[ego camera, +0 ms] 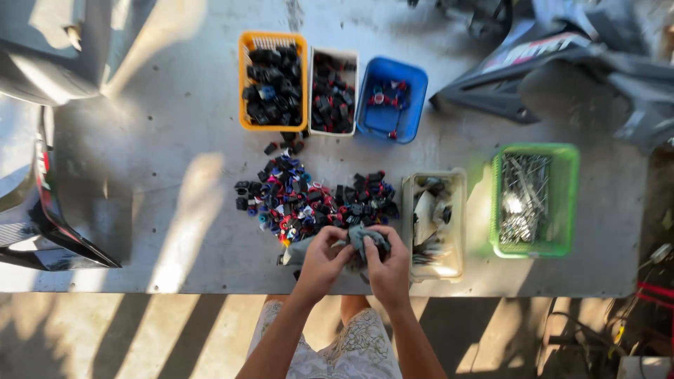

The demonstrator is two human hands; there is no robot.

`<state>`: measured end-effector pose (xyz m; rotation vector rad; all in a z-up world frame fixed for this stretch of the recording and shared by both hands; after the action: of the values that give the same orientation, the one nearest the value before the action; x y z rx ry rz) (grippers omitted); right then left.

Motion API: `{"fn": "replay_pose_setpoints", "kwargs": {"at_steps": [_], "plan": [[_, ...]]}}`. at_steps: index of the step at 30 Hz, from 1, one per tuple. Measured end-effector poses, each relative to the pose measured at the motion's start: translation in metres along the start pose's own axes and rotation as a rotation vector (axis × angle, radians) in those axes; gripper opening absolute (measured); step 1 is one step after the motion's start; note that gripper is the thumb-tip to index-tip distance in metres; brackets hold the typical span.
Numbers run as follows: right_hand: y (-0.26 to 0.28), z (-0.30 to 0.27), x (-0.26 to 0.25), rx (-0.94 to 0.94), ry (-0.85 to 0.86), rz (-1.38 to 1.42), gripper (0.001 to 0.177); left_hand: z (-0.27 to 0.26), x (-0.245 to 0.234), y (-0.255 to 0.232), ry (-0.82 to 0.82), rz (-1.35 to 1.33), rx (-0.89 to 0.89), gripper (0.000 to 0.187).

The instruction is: The person wipes small black plastic parts with a grey cloth while standing at a table outdoors. They pick up individual parts from a pile, wipe them, and place them back down, with motorcycle fairings and storage bins visible on the table.

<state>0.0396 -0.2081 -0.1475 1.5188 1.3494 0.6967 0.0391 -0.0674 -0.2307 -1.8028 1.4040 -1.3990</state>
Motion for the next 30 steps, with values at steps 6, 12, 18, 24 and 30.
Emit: {"fn": "replay_pose_setpoints", "kwargs": {"at_steps": [6, 12, 18, 24, 30], "plan": [[0.033, -0.026, -0.005, 0.046, 0.234, 0.161, 0.018, -0.039, 0.010, -0.080, 0.114, -0.221, 0.002, 0.020], [0.072, -0.040, 0.014, -0.044, 0.348, 0.185, 0.016, -0.050, 0.011, -0.097, 0.155, -0.414, -0.023, 0.026], [0.125, -0.078, 0.021, -0.501, -0.089, -0.336, 0.017, -0.062, 0.034, -0.124, -0.164, -0.091, 0.099, 0.025], [0.119, -0.085, 0.026, -0.607, 0.022, -0.304, 0.024, -0.073, 0.040, -0.092, -0.178, 0.121, 0.303, 0.036], [0.123, -0.078, 0.038, -0.582, 0.013, -0.249, 0.014, -0.065, 0.045, -0.121, -0.349, -0.014, 0.210, 0.038]]}}
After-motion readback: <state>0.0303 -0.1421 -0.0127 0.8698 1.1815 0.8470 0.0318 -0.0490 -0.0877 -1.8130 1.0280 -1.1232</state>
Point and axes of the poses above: each hand's wrist, its own z-axis towards the middle knuckle, its own x-axis out of the palm, y = z × x, the point moved 5 cm from there along z, towards the middle knuckle, and after that the axes turned 7 degrees about x, right-handed, at the moved point
